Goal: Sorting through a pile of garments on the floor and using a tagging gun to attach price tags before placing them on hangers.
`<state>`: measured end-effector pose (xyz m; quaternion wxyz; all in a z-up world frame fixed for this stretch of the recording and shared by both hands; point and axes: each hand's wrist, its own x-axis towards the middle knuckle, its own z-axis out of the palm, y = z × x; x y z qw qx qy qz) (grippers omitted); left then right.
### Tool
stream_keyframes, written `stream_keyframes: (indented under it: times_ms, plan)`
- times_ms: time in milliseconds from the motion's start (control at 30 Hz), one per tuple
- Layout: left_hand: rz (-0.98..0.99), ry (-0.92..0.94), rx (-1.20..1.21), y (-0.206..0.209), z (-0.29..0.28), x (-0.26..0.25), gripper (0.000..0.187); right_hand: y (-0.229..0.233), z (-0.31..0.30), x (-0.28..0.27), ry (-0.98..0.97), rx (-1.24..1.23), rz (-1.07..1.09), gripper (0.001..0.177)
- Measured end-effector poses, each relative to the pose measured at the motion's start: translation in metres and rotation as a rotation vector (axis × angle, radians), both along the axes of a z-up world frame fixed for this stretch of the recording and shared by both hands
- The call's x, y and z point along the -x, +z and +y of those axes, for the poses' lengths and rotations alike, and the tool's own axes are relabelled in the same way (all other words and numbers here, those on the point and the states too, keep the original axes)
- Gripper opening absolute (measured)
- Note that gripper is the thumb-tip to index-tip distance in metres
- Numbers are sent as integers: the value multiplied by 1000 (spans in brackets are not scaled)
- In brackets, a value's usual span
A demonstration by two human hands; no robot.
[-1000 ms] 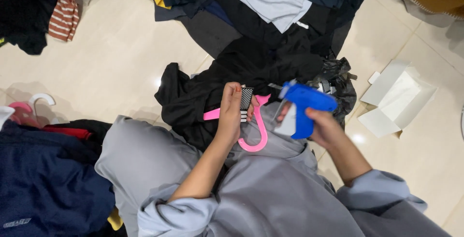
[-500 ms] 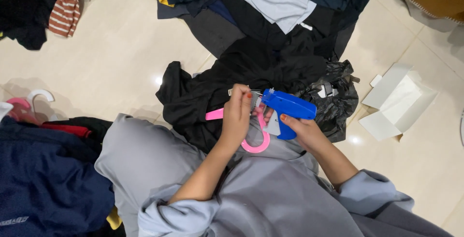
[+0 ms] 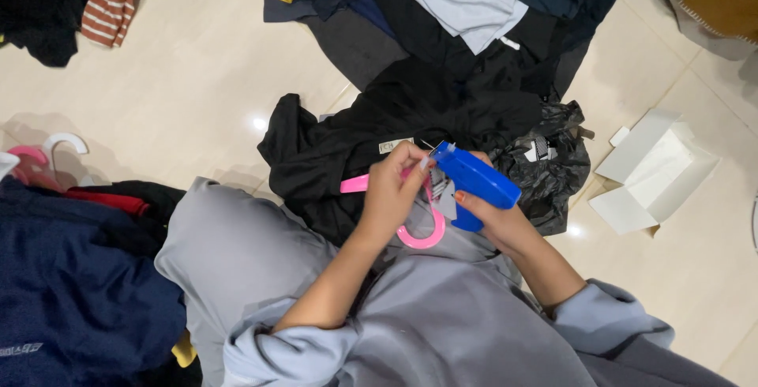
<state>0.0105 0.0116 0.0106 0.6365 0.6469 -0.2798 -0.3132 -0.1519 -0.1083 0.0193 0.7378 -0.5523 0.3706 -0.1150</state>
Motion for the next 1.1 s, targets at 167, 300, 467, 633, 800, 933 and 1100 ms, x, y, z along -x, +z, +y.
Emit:
stream_keyframes:
  times_ms: [167, 300, 467, 633, 800, 933, 1100]
  plan:
    - [-413, 67, -96, -3, 13, -48, 9, -80, -24, 38, -68, -123, 105, 44]
    - [-519, 52, -246, -22, 13, -63, 11, -61, -24, 25, -55, -190, 158, 43]
    - [-753, -95, -421, -23, 10, -57, 16, -39, -20, 10, -65, -292, 249, 46]
    - [-708, -96, -404, -22, 7, -57, 8, 4, -6, -17, -76, -337, 285, 52]
    - [-676, -90, -433, -19, 8, -58, 5, 20, -4, -30, -51, -364, 306, 52]
    - [-584, -96, -375, -8, 10, -60, 6, 17, -3, -31, -71, -368, 271, 54]
    - [-510, -66, -309, -1, 12, -56, 5, 19, 0, -40, -78, -384, 260, 53]
